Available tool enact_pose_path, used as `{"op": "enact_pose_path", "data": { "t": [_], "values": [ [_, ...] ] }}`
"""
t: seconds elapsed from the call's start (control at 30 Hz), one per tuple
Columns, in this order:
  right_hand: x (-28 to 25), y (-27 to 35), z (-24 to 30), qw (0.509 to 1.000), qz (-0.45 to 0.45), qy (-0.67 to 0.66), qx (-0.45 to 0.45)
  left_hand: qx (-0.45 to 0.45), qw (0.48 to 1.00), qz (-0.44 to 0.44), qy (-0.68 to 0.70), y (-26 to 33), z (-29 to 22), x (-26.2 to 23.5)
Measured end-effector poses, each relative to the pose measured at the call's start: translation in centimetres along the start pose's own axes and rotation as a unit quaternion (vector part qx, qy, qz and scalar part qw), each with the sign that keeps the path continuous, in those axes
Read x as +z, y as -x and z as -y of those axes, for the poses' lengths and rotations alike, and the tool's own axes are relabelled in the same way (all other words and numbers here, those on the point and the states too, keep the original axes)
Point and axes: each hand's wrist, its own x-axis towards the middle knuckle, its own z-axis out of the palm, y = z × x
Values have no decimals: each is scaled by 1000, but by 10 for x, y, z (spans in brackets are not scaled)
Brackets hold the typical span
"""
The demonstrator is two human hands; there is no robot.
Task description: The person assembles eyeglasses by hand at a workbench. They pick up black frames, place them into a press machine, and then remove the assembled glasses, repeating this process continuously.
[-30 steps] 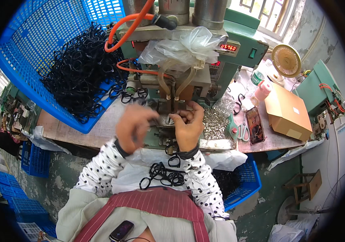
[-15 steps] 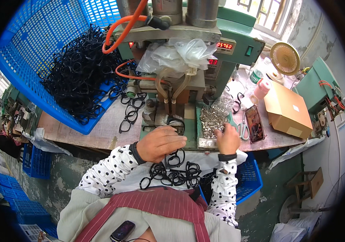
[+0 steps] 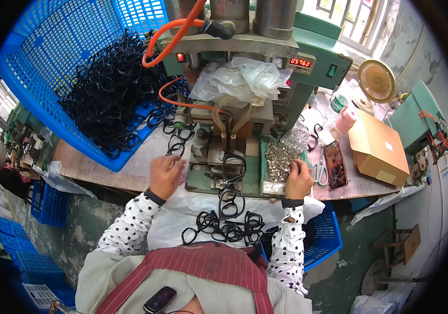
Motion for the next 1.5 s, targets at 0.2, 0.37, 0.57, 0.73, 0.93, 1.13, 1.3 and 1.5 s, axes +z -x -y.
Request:
{"op": "enact_pose_path", "data": {
  "t": [0.2,0.37,0.57,0.73,0.93,1.13,1.3,1.5],
  "values": [
    [2,5,11,997,-24,-60,45,-9,957,199,-210,57,55,7],
    [0,5,4,997,-40,-69,18,-12,984,126,-124,33,50,-6],
    [-4,3,14,1000,-2,-21,-16,-227,959,-54,162,-13,84,3],
    [7,-1,66,993,60,-89,-38,-339,903,-131,230,-11,94,67],
    [-17,-4,140,935,215,-281,14,-361,912,-73,182,7,46,78],
    [-2,10,157,923,214,-315,61,-394,861,-83,310,-11,27,53],
    [8,9,171,933,205,-286,75,-304,891,-136,307,-38,-3,17],
    [26,20,177,889,138,-428,84,53,949,-188,249,-68,-54,-32]
  ]
}}
